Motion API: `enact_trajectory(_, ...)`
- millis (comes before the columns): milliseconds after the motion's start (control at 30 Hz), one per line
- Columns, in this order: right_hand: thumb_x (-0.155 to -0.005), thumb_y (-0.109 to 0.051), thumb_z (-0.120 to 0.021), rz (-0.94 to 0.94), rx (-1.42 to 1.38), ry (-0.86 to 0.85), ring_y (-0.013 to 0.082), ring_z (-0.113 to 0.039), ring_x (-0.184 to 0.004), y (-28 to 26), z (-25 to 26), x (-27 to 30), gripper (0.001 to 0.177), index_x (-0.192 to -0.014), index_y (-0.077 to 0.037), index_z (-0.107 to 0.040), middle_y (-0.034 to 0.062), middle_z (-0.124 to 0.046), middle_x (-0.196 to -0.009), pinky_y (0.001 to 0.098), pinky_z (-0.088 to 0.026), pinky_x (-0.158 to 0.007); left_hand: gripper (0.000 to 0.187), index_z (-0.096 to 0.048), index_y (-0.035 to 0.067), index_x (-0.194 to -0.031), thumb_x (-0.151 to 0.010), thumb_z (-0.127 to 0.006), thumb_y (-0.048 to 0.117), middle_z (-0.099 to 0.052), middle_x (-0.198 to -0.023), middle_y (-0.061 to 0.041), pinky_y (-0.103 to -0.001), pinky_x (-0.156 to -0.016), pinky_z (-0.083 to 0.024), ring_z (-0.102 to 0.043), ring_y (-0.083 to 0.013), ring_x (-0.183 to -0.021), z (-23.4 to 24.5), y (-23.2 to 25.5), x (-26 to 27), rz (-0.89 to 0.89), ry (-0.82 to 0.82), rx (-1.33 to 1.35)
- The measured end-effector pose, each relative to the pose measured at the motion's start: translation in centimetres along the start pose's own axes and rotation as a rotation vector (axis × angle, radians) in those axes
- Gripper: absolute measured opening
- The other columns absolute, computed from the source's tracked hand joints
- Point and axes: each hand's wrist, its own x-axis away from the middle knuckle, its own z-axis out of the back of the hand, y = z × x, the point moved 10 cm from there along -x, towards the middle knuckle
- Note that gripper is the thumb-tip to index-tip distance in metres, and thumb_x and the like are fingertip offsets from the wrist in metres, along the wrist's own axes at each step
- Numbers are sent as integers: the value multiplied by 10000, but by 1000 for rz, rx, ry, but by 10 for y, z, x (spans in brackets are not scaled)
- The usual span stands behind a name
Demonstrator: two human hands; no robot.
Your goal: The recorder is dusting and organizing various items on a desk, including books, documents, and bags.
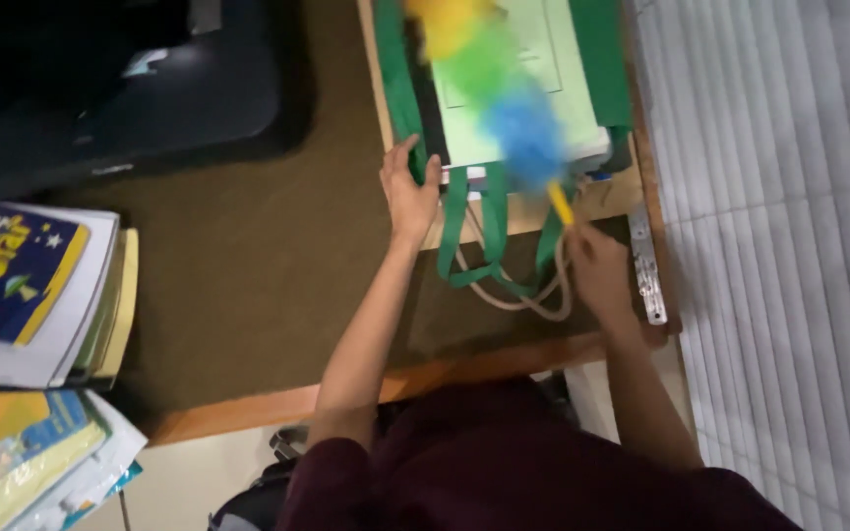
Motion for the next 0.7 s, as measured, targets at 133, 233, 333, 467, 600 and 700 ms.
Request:
enact_trajectory(133,-1086,-171,-603,10,-19,89,294,-617,-642,-6,4,-4,237,-1072,53,-677,237,-625,-768,400,-459,-595,427,-624,93,-1357,-966,-692,252,-621,-1362,-156,-459,-1165,-411,-534,-341,-1314,41,-8,12,25,77,18)
enact_trajectory(233,-1164,-180,-592,7,-92,126,231,-509,-633,-16,-8,-2,276,-1053,62,-661,180,-577,-725,370,-416,-606,345,-651,58,-1288,-984,-687,215,-669,-1292,-176,-433,-1082,-451,-581,-327,-1243,99,4,25,36,187,39)
enact_trajectory(333,-1087,-140,-619,78,-142,110,122,-500,-680,-43,-21,7,262,-1273,35,-681,101,-603,-743,294,-428,-573,292,-656,45,-1264,-1023,-646,209,-726,-1191,-116,-350,-1005,-539,-693,-222,-1109,164,2,53,83,381,277)
enact_trajectory(467,-978,-107,-683,374,-104,-154,165,-556,-587,-114,-72,19,347,-1311,-9,-690,119,-683,-776,305,-450,-543,215,-656,13,-1207,-1103,-568,179,-702,-1118,-68,-292,-964,-533,-651,-156,-1043,239,-22,105,72,668,418)
enact_trajectory(600,-965,-110,-703,472,-99,-376,171,-642,-645,-172,-124,31,331,-1283,-18,-693,190,-709,-857,318,-519,-620,203,-645,0,-1165,-1100,-563,173,-677,-1068,-62,-287,-939,-525,-638,-135,-1014,286,-59,155,119,845,458)
enact_trajectory(700,-1005,-113,-673,621,-169,-456,183,-685,-742,-200,-164,36,302,-1285,-3,-650,214,-709,-971,321,-547,-676,205,-637,4,-1161,-1092,-565,183,-680,-1066,-60,-278,-924,-522,-639,-124,-1003,314,-87,183,196,931,473)
